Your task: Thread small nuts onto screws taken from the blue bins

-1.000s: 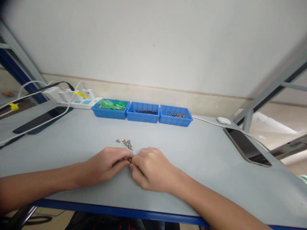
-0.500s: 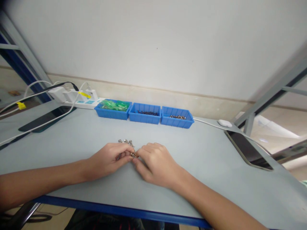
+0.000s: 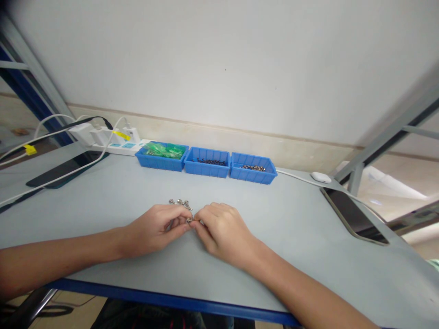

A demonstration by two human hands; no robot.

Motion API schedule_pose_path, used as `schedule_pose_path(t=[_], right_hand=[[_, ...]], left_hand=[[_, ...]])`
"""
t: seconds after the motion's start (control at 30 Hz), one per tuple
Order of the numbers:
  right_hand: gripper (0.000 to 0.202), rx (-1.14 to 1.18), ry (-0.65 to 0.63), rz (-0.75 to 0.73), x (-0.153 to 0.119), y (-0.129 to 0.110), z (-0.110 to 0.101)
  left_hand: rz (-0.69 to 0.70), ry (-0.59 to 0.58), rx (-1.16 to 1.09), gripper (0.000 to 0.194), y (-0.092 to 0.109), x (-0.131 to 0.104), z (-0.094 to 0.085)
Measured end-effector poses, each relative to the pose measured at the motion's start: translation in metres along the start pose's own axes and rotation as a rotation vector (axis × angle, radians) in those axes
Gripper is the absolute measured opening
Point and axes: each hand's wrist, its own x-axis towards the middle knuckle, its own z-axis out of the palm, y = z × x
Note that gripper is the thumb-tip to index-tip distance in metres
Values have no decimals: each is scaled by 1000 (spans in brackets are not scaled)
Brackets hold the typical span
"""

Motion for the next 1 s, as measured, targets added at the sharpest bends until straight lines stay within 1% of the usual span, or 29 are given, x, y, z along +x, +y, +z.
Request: schedule_pose_path(t=[0.17,0.47,0.73,0.9,1.0], right_hand=[[13,-10,27,-20,-1,2,-1],[8,-8,35,-49,-1,2,0],[12,-23,-7,-55,0,2,-1],[12,-26,18,-47,0,2,-2],[13,-27,36,-40,0,3,-3]], left_hand=[[-17,-40,-3,18,1,1,-2],[-24,-47,-36,16,1,1,-2],[-49,-59,-32,16,3,1,-4],[-62,-71,-56,18,4,1,-4],[-64,-49,-51,17,4,1,-4]])
